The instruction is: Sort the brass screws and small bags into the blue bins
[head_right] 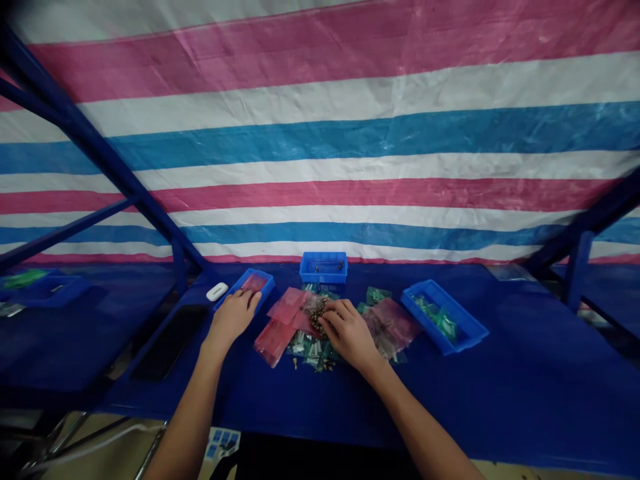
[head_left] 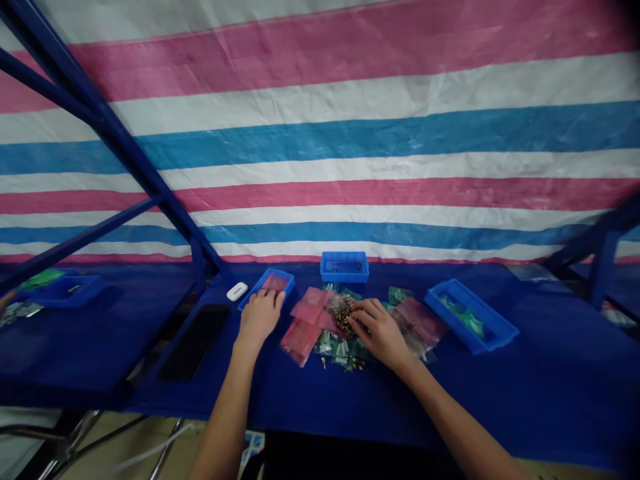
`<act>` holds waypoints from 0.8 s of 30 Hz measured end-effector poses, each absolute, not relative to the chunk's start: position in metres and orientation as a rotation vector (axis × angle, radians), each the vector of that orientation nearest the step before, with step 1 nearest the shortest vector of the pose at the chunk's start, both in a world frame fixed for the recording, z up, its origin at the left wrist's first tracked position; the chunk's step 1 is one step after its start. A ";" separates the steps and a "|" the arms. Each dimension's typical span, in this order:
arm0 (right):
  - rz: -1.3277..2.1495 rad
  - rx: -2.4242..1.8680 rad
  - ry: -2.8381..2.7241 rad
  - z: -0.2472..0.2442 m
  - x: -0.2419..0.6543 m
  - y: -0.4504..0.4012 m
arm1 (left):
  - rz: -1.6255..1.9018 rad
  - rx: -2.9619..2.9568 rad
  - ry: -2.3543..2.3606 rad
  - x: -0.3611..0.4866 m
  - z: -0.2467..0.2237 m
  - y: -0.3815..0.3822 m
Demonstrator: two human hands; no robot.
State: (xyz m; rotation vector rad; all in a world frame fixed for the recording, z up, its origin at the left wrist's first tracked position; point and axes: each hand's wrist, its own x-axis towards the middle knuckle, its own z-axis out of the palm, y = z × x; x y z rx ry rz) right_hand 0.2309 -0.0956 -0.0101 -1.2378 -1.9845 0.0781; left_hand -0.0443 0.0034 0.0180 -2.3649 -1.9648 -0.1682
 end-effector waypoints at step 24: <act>0.037 -1.329 -2.073 -0.033 0.233 -0.084 | -0.525 -2.822 -1.376 0.023 -0.013 -0.009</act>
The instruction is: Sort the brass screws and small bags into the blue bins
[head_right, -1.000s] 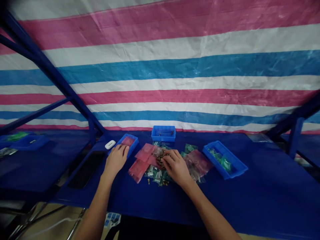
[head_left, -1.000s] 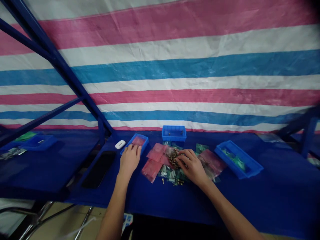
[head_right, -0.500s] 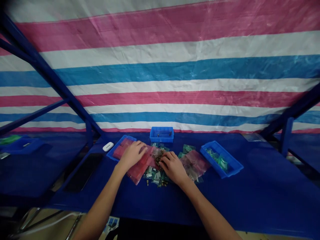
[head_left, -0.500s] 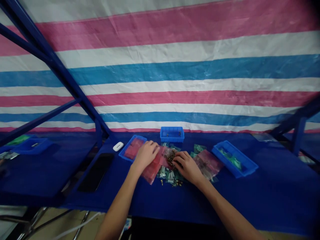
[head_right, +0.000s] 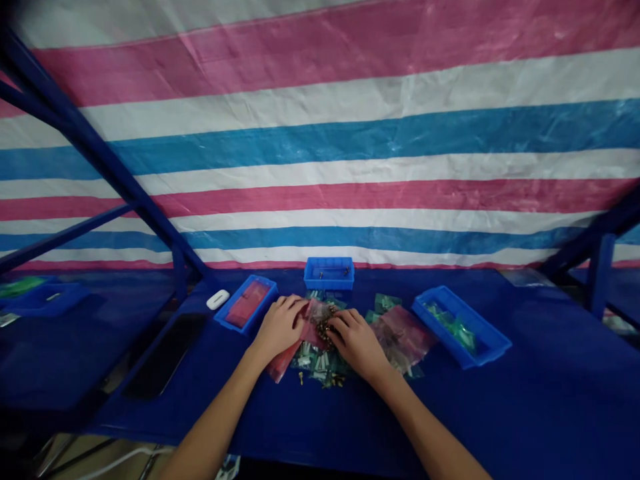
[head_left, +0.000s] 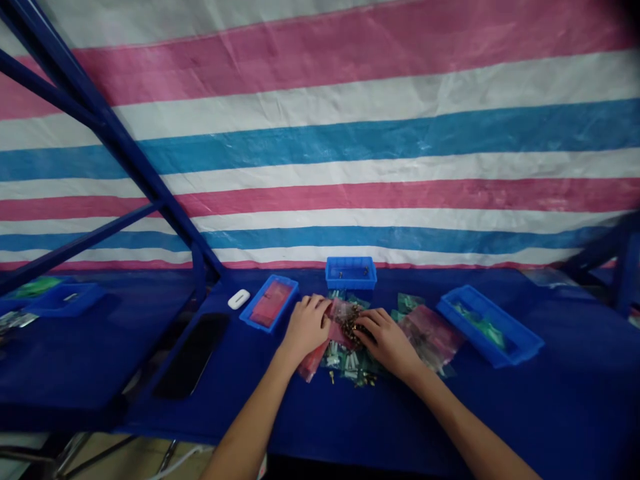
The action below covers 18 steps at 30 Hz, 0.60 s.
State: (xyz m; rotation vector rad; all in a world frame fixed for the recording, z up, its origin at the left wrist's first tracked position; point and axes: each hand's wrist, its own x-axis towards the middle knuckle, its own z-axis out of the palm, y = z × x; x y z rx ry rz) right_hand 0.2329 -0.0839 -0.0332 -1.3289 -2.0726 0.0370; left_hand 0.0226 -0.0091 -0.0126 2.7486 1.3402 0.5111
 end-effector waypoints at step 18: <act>-0.051 -1.289 -2.189 -0.039 0.235 -0.080 | 0.723 2.894 1.362 0.025 -0.019 -0.009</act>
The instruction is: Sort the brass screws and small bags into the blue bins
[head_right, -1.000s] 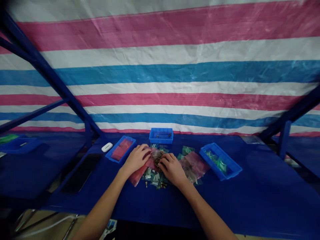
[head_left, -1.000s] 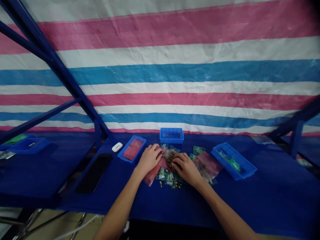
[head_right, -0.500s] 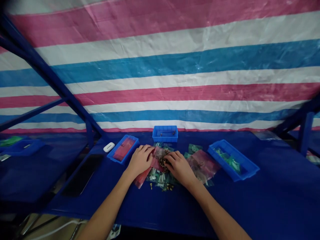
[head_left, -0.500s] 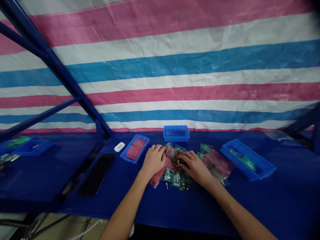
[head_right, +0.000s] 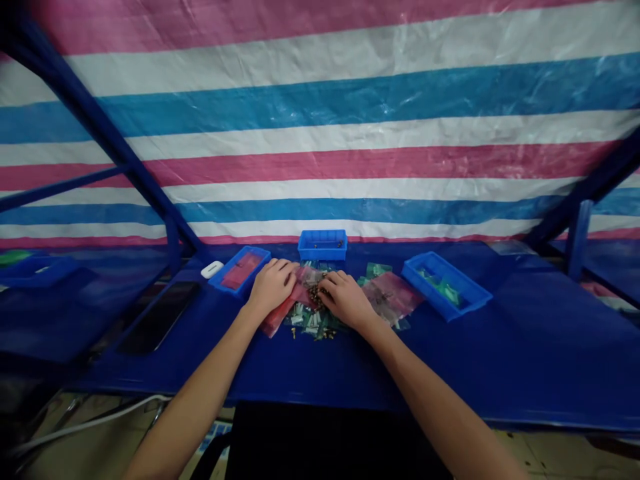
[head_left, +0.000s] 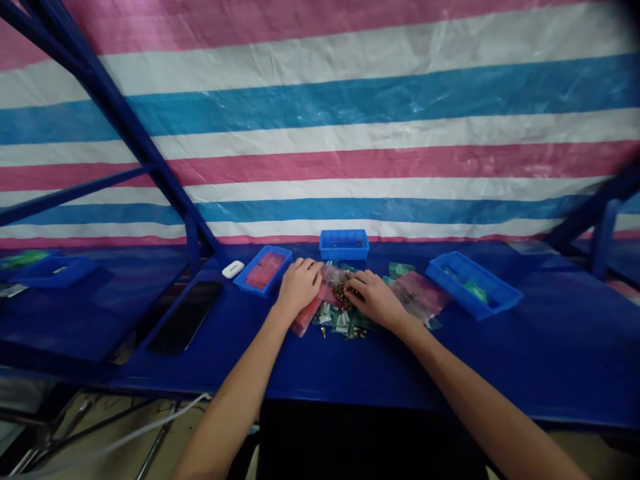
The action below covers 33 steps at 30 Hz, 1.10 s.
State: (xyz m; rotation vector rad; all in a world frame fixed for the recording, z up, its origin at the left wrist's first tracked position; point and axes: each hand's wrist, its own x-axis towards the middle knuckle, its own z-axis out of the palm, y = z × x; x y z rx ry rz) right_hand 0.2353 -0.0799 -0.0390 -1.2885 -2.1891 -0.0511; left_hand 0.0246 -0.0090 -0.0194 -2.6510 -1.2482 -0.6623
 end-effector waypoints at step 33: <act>-0.189 -1.217 -1.882 -0.054 0.220 -0.122 | -0.927 -2.532 -0.645 0.051 -0.050 -0.089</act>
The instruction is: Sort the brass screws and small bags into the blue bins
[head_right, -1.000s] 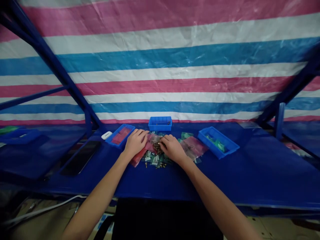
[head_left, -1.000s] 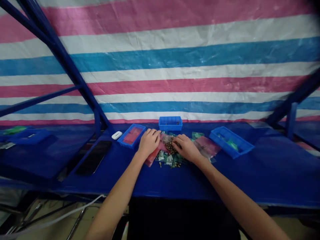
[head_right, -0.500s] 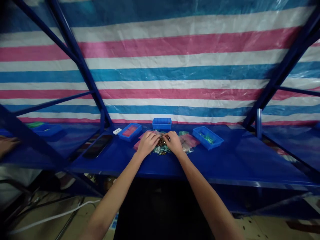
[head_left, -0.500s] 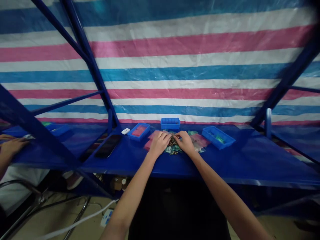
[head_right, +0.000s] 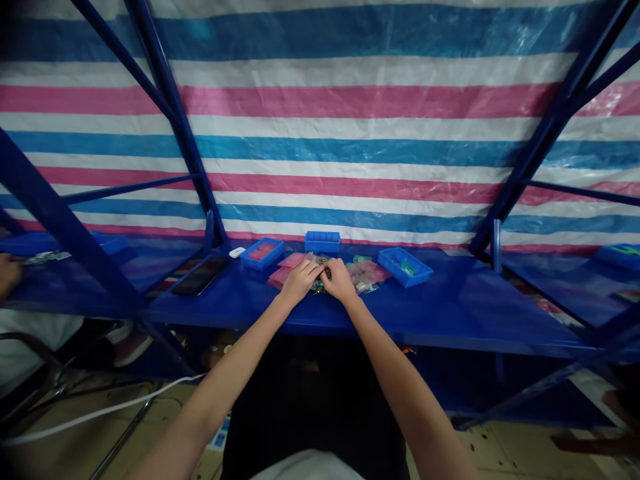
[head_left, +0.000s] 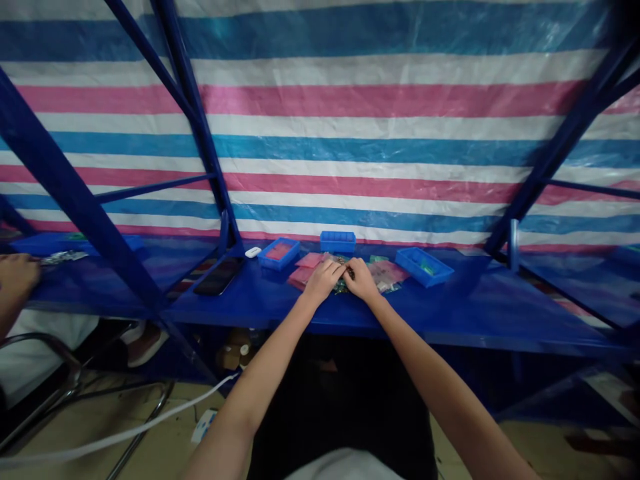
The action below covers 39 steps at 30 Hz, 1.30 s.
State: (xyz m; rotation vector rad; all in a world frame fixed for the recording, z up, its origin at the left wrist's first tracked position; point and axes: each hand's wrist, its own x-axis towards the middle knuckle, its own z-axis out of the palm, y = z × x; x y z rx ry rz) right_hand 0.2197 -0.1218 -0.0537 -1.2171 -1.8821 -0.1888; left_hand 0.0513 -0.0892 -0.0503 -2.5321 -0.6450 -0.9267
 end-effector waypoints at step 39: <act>-0.437 -1.649 -1.642 -0.018 0.256 -0.054 | -1.129 -2.236 -1.326 0.036 -0.046 -0.095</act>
